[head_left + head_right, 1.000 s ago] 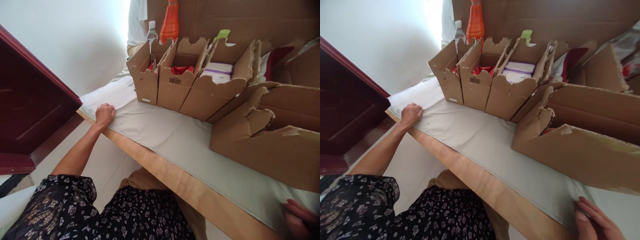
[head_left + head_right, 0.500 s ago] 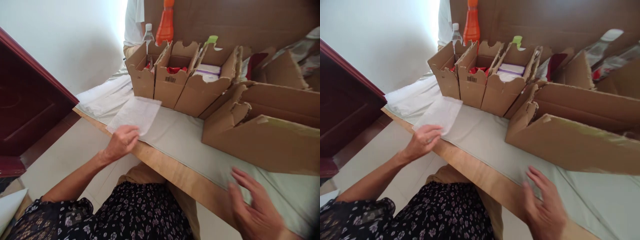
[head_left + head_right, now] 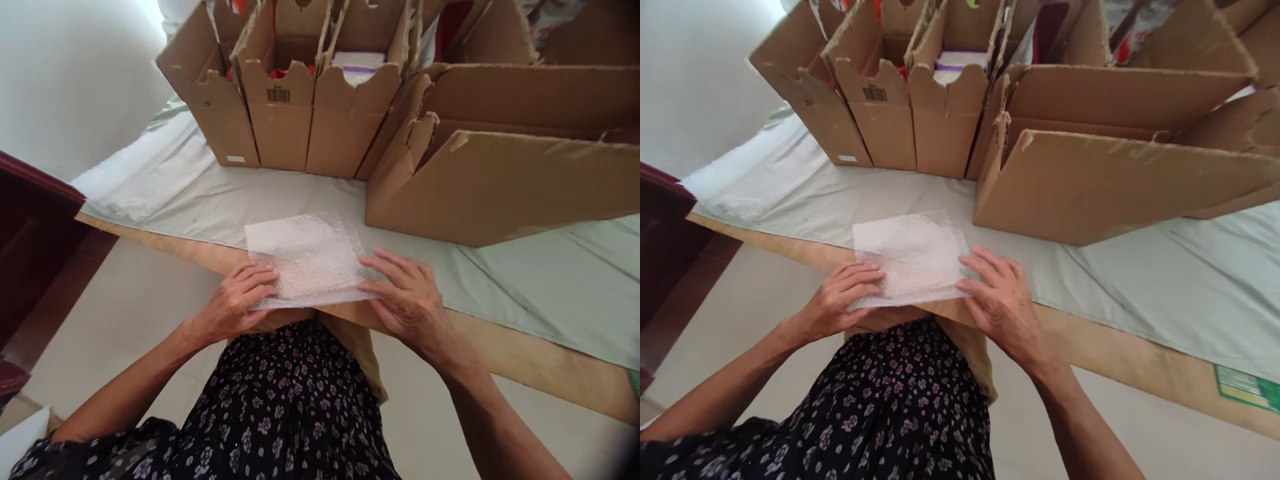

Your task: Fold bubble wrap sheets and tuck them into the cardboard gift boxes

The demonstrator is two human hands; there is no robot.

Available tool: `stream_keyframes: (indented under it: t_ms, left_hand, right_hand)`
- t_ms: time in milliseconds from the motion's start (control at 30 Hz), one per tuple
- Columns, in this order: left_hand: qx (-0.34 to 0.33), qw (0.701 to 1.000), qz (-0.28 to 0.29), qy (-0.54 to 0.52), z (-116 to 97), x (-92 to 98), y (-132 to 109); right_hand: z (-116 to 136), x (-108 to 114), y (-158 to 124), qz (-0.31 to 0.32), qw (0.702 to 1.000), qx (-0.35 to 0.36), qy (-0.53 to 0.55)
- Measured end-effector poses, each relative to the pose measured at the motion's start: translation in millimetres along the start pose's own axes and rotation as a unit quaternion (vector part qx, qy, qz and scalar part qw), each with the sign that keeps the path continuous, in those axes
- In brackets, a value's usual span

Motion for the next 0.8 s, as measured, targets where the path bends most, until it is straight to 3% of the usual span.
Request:
stream_keyframes:
  t_ms: [67, 133, 233, 333, 500, 633, 800]
  left_hand:
    - [0.019, 0.999, -0.013, -0.047, 0.5, 1.4, -0.1]
    - [0.068, 0.991, -0.03, -0.109, 2.0, 2.5, 4.2]
    - [0.174, 0.973, -0.039, -0.146, 8.4, 0.6, 13.3]
    - [0.249, 0.96, -0.045, -0.12, 16.8, -2.6, 22.3]
    - [0.235, 0.971, -0.034, 0.025, 23.6, -8.4, 40.6]
    - [0.236, 0.962, -0.025, 0.132, 27.7, -11.2, 44.5]
    - [0.286, 0.942, -0.023, 0.175, 33.2, -10.1, 35.9]
  right_hand:
    - [0.3, 12.1, -15.4, 0.03, 0.995, -0.035, 0.094]
    - [-3.4, 19.0, -26.9, 0.052, 0.98, -0.113, 0.152]
    - [-16.1, 19.0, -35.4, 0.048, 0.958, -0.238, 0.155]
    - [-29.2, 8.1, -33.8, 0.013, 0.948, -0.294, 0.122]
    - [-34.8, -9.9, -24.3, -0.052, 0.971, -0.232, -0.034]
    - [-40.9, -18.6, -25.7, -0.03, 0.966, -0.223, -0.125]
    - [-48.5, -27.6, -23.8, 0.006, 0.965, -0.228, -0.125]
Point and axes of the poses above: each hand's wrist, its own y-axis towards the middle knuckle, its own x-axis out of the back of the hand, z = x × y, the point moved 6 cm from there along y, towards the middle knuckle, and after that the axes turned 6 degrees about -y, right-handed, at the moved point
